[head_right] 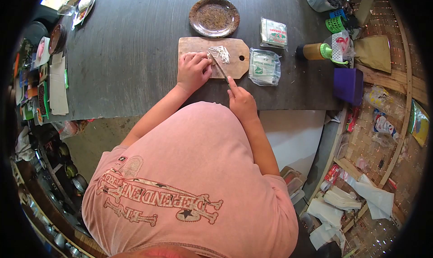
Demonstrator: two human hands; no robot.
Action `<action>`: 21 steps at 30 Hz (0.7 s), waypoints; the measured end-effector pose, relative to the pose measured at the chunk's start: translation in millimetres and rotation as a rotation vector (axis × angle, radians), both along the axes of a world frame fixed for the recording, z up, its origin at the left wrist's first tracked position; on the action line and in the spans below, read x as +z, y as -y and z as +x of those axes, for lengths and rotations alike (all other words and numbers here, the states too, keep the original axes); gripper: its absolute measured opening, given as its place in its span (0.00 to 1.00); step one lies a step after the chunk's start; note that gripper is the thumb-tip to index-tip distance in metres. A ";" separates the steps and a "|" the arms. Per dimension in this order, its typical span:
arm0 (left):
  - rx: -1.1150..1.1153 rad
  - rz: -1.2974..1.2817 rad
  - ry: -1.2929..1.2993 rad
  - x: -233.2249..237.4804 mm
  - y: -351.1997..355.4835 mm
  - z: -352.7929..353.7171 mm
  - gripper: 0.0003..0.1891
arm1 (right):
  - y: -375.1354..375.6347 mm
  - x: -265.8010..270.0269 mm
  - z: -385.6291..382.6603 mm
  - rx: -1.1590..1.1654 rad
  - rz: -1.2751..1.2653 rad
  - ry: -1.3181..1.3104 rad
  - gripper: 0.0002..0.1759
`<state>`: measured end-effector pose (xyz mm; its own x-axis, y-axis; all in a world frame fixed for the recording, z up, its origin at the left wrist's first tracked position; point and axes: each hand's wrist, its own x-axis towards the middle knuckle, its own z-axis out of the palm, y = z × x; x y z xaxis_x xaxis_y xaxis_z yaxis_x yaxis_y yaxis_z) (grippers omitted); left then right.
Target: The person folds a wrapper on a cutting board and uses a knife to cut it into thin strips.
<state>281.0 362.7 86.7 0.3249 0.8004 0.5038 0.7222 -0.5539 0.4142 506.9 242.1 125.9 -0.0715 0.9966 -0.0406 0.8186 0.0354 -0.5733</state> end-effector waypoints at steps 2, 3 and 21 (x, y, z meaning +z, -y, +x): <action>-0.001 -0.001 0.001 0.4 0.2 -0.1 0.07 | 0.4 0.4 -0.3 0.003 0.000 0.003 0.33; -0.004 -0.004 0.001 0.8 0.3 -0.1 0.07 | 1.1 1.2 -0.9 -0.002 0.001 0.000 0.33; -0.004 -0.004 0.001 -0.2 -0.1 0.4 0.05 | -1.0 -0.4 1.0 0.016 0.016 -0.003 0.34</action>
<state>281.3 362.8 86.5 0.3276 0.8012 0.5008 0.7193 -0.5552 0.4175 507.9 243.1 125.5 -0.0878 0.9958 -0.0248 0.8162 0.0577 -0.5749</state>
